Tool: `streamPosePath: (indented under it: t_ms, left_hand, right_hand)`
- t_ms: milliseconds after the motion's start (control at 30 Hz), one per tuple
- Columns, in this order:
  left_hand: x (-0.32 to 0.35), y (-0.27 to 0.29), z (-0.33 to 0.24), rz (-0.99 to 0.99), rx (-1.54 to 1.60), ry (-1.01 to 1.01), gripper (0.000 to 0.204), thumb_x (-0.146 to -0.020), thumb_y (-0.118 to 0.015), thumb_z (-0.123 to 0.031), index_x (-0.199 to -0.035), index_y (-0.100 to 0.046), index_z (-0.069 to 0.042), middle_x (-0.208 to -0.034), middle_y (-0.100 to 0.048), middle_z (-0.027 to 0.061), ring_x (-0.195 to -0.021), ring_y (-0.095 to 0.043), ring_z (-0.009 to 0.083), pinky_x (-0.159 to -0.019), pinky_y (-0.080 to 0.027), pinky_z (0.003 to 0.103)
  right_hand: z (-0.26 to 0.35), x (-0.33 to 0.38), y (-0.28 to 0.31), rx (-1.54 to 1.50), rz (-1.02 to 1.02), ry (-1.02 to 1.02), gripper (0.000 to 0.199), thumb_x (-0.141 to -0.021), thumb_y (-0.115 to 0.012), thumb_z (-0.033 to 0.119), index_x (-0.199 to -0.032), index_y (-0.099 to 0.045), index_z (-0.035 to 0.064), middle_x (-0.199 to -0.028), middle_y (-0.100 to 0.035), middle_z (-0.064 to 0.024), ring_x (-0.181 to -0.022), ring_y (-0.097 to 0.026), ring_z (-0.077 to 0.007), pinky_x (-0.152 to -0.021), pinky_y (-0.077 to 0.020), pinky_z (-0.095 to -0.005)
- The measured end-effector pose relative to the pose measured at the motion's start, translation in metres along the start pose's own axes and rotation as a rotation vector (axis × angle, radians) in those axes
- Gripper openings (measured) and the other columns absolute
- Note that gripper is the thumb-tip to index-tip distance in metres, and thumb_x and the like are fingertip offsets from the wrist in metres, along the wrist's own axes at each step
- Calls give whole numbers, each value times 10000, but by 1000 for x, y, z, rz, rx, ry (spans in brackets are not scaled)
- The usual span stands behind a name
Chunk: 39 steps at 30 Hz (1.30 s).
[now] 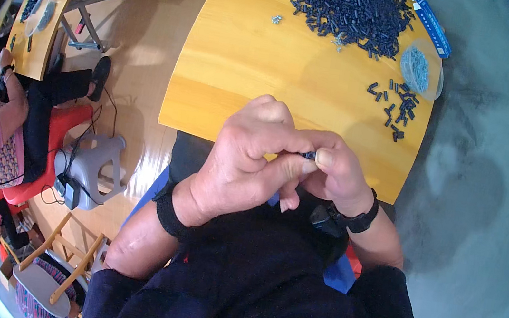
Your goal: Assemble a small blue plastic component into a black housing.
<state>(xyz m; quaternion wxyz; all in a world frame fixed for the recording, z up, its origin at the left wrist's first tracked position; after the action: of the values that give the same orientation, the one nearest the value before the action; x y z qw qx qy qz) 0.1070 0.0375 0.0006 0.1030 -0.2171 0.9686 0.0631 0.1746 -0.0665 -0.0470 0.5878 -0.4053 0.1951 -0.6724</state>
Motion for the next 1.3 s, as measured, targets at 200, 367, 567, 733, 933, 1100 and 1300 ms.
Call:
streamPosePath:
  t_ms: [200,367,567,733,933,1100,1300]
  left_hand:
    - [1,-1,1,-6,-4,-1,156,-706,-731,-23,-853,-714,-73,-640,-556,46,-619,-491,215,-641,-377,342]
    - [1,0,3,1,-9,22,167,-698,-731,-19,-856,-715,-70,-648,-556,52,-625,-495,230,-633,-384,349]
    - [-1,-4,4,81,27,83,136,-737,-740,-25,-868,-714,-50,-658,-557,42,-620,-493,181,-612,-379,322]
    - [5,-6,8,36,183,163,110,-781,-733,-17,-888,-710,-20,-668,-569,29,-601,-484,114,-585,-355,289]
    - [0,-5,-2,116,43,34,127,-772,-709,-29,-892,-732,-66,-653,-605,49,-604,-491,179,-638,-380,321]
    - [0,-5,-5,87,51,30,111,-725,-715,-22,-828,-715,-62,-634,-586,38,-600,-494,195,-632,-379,328]
    - [0,-6,-3,144,30,14,135,-720,-733,-33,-851,-721,-60,-665,-602,13,-642,-445,158,-620,-369,304]
  right_hand:
    - [2,-2,0,114,25,-38,368,-868,-503,271,-1014,-593,-54,-685,-594,-111,-512,-585,-193,-508,-505,-293]
    - [-1,-3,1,104,14,15,360,-873,-492,248,-1011,-590,-69,-674,-584,-106,-495,-569,-184,-502,-513,-303]
    - [-6,0,-1,-22,-7,105,378,-903,-470,244,-1022,-575,-99,-656,-556,-115,-492,-556,-192,-521,-544,-349]
    - [-5,0,-7,-96,23,149,407,-921,-465,261,-1057,-557,-111,-667,-553,-124,-500,-555,-200,-526,-549,-366]
    - [0,3,-4,78,13,67,447,-906,-494,296,-1091,-561,-105,-687,-571,-117,-503,-562,-193,-515,-538,-342]
    - [0,2,-5,6,100,-21,448,-864,-553,320,-1019,-600,-98,-669,-579,-109,-492,-566,-178,-484,-505,-298]
    - [3,1,-4,78,129,-48,446,-851,-583,351,-933,-622,-86,-620,-565,-92,-468,-552,-169,-462,-487,-285]
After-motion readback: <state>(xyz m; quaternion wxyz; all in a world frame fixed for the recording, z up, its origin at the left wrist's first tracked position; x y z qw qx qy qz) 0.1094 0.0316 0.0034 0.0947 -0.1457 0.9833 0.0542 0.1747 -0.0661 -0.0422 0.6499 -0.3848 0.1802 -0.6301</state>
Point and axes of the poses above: each hand's wrist, its own x-axis away from the middle knuckle, its own y-axis out of the back of the hand, z = x × y, the point moved 6 cm from there along -x, towards the middle knuckle
